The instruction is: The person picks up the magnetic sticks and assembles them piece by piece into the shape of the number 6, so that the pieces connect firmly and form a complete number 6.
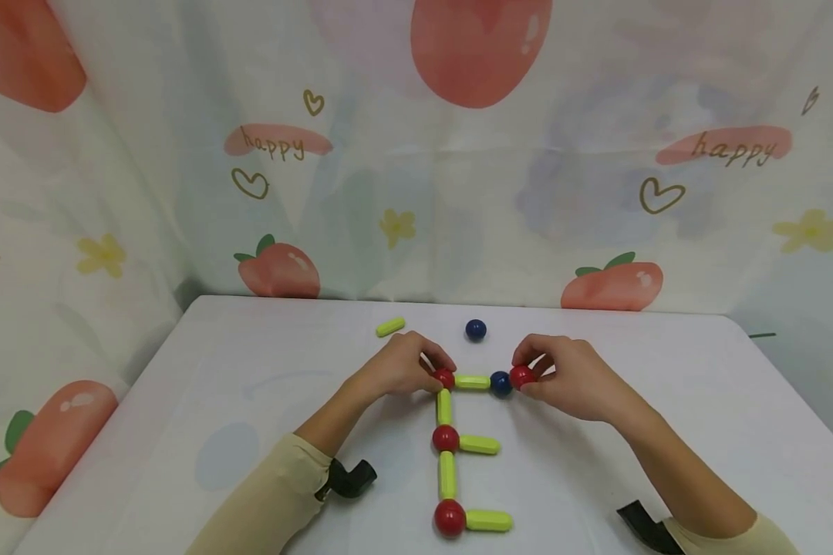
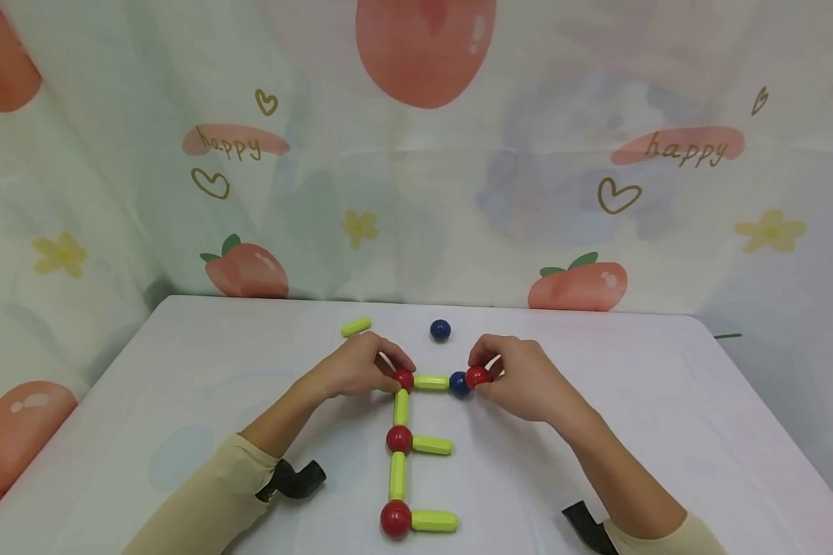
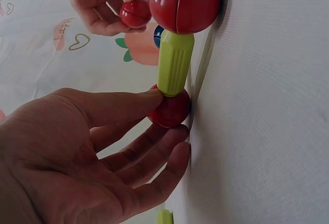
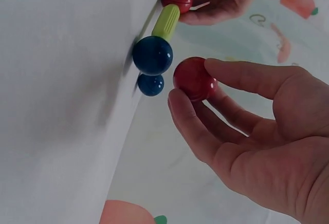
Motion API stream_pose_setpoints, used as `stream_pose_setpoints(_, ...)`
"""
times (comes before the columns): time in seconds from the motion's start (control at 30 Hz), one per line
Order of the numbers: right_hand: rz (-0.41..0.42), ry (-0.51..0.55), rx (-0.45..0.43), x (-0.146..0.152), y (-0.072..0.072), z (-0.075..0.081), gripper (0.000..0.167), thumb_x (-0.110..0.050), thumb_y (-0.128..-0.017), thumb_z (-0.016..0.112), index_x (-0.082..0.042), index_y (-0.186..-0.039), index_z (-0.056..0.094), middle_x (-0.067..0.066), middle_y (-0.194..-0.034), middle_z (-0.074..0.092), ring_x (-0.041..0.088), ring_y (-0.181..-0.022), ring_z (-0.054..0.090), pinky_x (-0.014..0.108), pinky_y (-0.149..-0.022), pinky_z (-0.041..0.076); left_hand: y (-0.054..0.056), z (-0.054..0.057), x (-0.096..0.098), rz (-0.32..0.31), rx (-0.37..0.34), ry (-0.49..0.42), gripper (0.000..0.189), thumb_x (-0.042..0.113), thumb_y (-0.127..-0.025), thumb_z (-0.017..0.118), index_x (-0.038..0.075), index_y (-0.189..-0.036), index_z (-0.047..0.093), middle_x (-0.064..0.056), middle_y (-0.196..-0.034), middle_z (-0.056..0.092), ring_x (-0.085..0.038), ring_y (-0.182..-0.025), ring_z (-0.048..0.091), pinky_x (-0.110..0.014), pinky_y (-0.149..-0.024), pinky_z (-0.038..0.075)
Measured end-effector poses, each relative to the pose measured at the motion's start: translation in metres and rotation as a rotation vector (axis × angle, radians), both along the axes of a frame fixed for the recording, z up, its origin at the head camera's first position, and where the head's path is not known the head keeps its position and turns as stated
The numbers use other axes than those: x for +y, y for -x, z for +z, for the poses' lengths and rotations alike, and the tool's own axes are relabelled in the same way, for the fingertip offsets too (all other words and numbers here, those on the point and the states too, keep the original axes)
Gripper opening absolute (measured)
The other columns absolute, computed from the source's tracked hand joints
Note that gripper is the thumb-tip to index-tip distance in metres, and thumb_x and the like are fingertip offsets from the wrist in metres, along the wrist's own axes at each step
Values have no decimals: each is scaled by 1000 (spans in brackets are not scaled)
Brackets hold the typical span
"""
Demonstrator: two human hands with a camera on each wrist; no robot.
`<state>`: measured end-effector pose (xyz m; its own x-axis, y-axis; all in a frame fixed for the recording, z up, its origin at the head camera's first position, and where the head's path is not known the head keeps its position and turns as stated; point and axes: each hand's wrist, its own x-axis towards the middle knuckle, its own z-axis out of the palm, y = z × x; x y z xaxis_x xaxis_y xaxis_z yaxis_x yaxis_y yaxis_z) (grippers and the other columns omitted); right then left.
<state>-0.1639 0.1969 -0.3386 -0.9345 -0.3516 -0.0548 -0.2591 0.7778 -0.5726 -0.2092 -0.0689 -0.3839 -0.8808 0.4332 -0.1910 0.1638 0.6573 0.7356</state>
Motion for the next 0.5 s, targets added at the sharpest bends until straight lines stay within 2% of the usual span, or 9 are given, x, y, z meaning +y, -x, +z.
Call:
stream_pose_setpoints(0.23, 77, -7, -71, -4, -12, -2, 25, -10, -84, 84, -17, -100, 66, -3, -94, 69, 17, -91, 65, 29, -71, 56, -1, 1, -1, 5, -4, -4, 22, 8, -88, 83, 17, -108, 81, 2, -98, 74, -16, -91, 64, -27, -74, 58)
stream_pose_setpoints(0.5, 142, -8, -126, -6, -22, -10, 28, -7, -84, 83, -16, -103, 65, -4, -93, 66, 16, -89, 61, 25, -68, 56, 0, 2, 0, 6, -5, 0, 23, 8, -88, 83, 17, -108, 81, 3, -98, 74, -16, -90, 64, -27, -74, 57)
